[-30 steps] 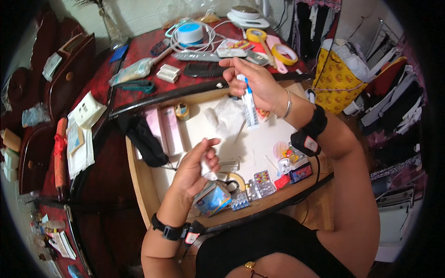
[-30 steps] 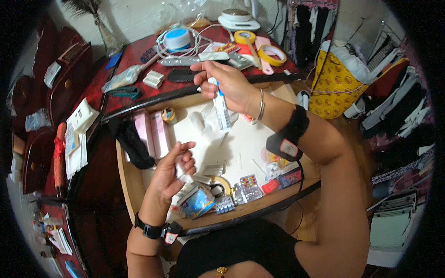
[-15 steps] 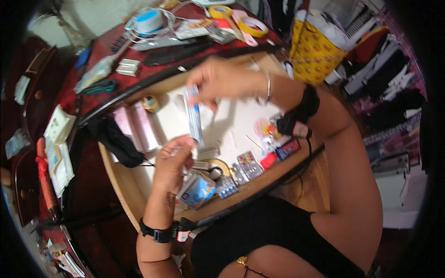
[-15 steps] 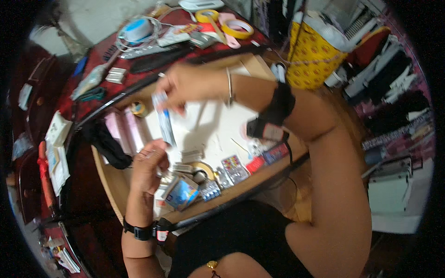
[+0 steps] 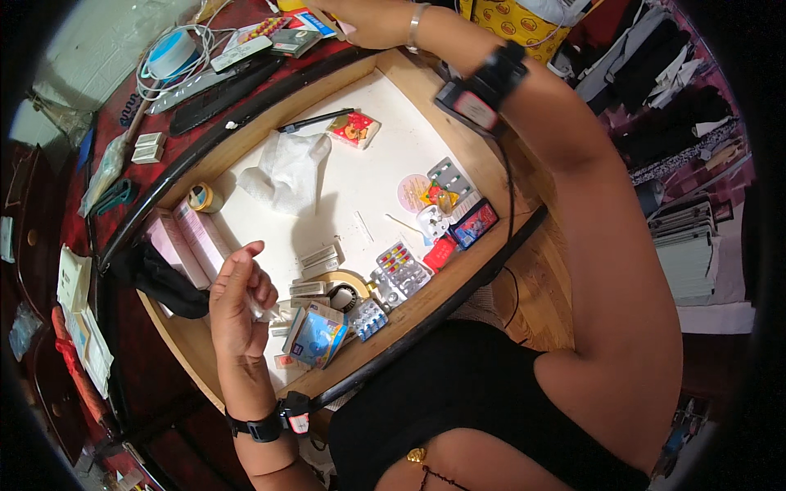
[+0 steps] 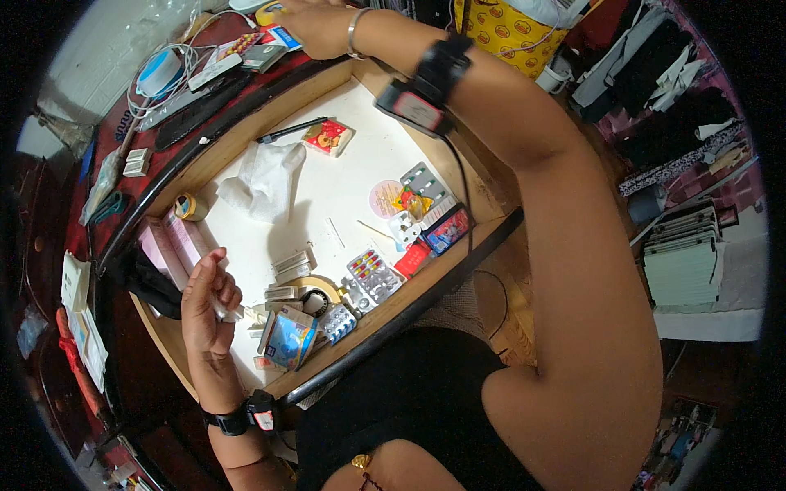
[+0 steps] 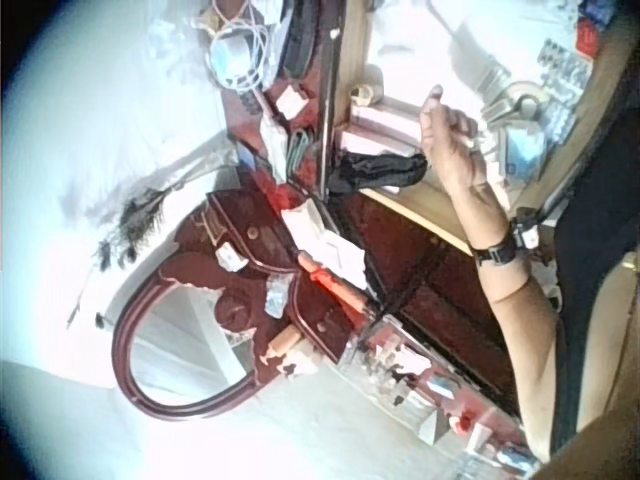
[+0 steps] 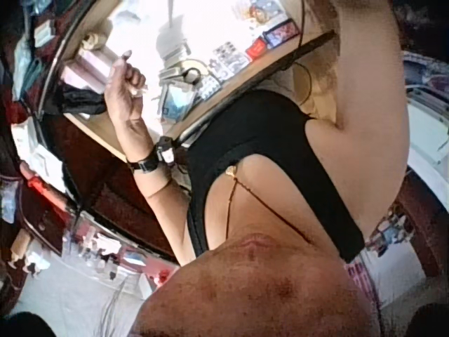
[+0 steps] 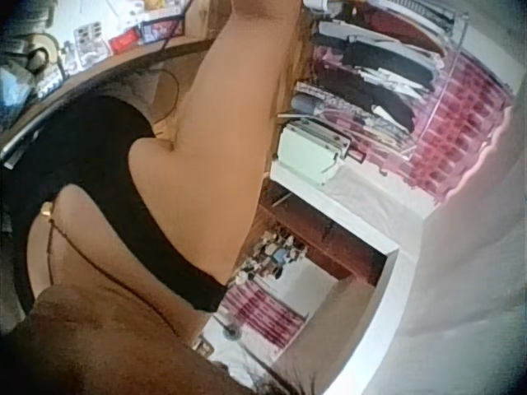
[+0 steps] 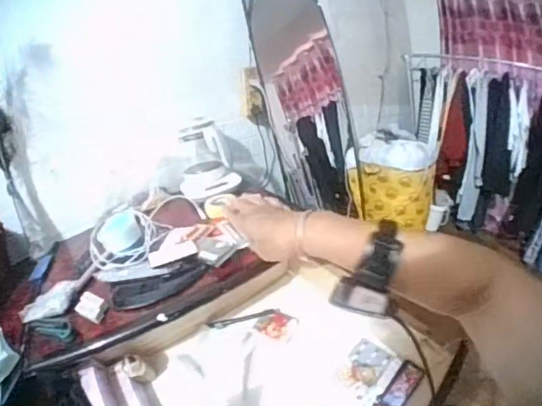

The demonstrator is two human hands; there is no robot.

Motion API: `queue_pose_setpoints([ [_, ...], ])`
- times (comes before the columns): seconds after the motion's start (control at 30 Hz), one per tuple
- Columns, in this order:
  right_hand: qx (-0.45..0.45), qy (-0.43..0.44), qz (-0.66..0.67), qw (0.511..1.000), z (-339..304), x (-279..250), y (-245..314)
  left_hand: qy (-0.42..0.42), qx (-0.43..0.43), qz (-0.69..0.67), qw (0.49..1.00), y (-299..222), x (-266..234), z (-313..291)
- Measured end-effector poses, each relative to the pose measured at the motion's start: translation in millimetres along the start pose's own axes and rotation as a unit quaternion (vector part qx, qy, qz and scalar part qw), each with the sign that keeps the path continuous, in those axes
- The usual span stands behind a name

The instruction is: The person organizes the contents of a dresser drawer by hand, picking up items such as a hairbrush, medicine blister packs, tape, and small containers, and wiping the bottom of the drawer with a white cloth.

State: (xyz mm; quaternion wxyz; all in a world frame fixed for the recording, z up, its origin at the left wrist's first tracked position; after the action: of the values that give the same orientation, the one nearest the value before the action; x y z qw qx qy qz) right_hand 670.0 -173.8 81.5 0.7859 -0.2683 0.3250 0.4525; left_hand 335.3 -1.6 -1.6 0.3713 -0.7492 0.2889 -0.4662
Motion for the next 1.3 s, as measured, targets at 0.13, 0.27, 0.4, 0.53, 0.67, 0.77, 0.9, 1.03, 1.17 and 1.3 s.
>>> queue_pose_setpoints([
  [0.13,0.003,0.235,0.271,0.933,-48,-60,47,-0.012,0.013,-0.018,1.0,-2,-6,-1],
  [0.27,-0.028,0.692,0.133,0.709,-157,-63,71,0.0,0.004,0.002,1.0,0,-1,6],
  [0.4,0.041,0.629,0.049,0.774,-245,-32,70,-0.002,-0.013,-0.005,1.0,4,-3,9],
  [0.53,0.021,0.62,0.055,0.783,-238,-31,68,-0.022,-0.013,0.0,1.0,4,-4,7],
  [0.67,0.003,0.721,0.128,0.681,-212,-39,68,-0.007,0.002,-0.027,1.0,0,-8,8],
  [0.77,0.01,0.732,0.084,0.676,-250,-33,70,-0.009,0.006,-0.028,1.0,-1,-8,6],
  [0.9,0.067,0.619,0.068,0.78,-264,-35,79,-0.008,0.01,-0.02,1.0,-3,-6,3],
  [1.03,-0.025,0.635,0.078,0.768,-240,-47,75,-0.011,0.01,-0.028,1.0,-2,-7,4],
  [1.17,0.029,0.712,0.127,0.69,-207,-67,53,-0.006,0.014,-0.025,1.0,-2,-7,6],
  [1.3,0.104,0.585,0.285,0.752,-166,-95,42,-0.012,0.008,-0.01,1.0,-6,-3,6],
])
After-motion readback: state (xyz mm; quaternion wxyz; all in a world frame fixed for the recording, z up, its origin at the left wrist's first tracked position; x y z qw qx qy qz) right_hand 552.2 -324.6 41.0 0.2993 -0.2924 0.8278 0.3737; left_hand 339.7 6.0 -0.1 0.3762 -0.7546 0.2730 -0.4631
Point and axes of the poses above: each hand's wrist, its own z-axis towards the middle knuckle, its own x-axis out of the palm, y = z × x, the point moved 1 cm from there along z, towards the middle knuckle, and after that the axes turned 3 degrees about x, right-handed, at the moved point
